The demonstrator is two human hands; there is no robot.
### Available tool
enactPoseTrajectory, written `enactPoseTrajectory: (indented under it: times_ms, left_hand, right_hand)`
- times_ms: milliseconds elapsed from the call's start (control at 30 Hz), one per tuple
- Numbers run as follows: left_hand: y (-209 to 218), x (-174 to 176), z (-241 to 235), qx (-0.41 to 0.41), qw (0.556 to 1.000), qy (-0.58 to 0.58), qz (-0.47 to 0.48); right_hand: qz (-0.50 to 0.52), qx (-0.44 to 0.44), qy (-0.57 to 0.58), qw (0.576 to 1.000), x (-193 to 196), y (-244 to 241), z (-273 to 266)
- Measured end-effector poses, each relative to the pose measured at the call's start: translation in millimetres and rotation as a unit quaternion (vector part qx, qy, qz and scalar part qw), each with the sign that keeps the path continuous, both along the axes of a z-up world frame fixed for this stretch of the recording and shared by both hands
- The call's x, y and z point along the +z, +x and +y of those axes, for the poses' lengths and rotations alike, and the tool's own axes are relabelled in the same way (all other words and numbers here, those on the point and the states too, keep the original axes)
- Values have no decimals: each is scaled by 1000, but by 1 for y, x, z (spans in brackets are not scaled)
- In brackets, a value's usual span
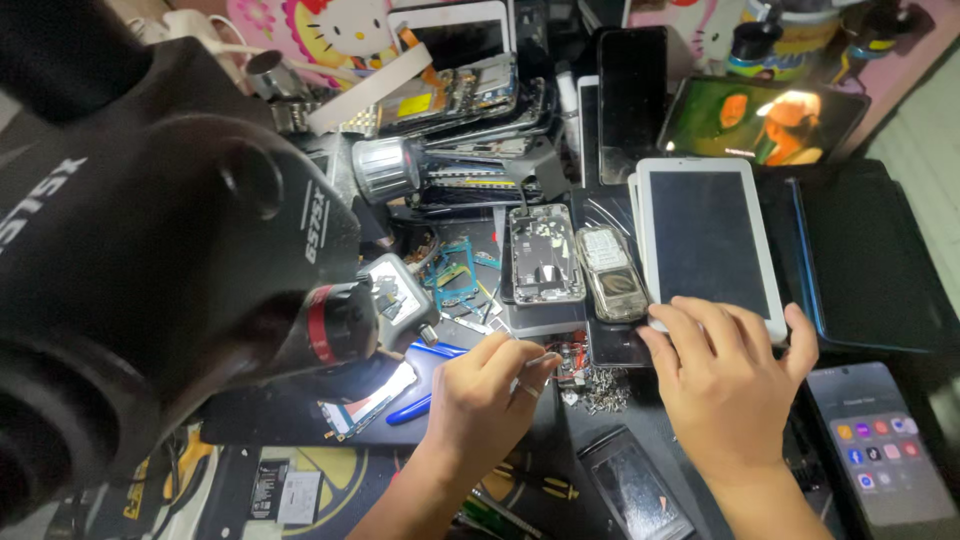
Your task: The person disassembles a smartphone using a screwdriver and tweezers, removing screws, the battery, and internal components. The person then reassembles the phone by placing components back and securing them.
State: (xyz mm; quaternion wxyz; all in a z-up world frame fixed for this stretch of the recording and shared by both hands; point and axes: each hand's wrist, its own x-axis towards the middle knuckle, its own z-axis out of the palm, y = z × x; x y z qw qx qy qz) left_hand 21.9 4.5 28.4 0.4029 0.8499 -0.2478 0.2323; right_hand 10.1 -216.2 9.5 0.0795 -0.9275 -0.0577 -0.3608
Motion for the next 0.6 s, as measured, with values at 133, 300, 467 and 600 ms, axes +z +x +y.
enactPoseTrajectory:
  times_ms: [133,300,467,600]
  left_hand:
    - [-3,7,-2,-27,1000,-3,-12]
    - [-10,14,-1,-60,998,-5,-15]
    - [-7,16,0,-59,998,1,-21]
    - [-6,10,2,-64,998,7,-24]
  right_hand:
    - [33,18,63,997,10,1,-3]
    - [42,39,61,996,23,9,7]
    - [19,12,-5,1000,24,25,22]
    - [9,52,103,993,18,28,17]
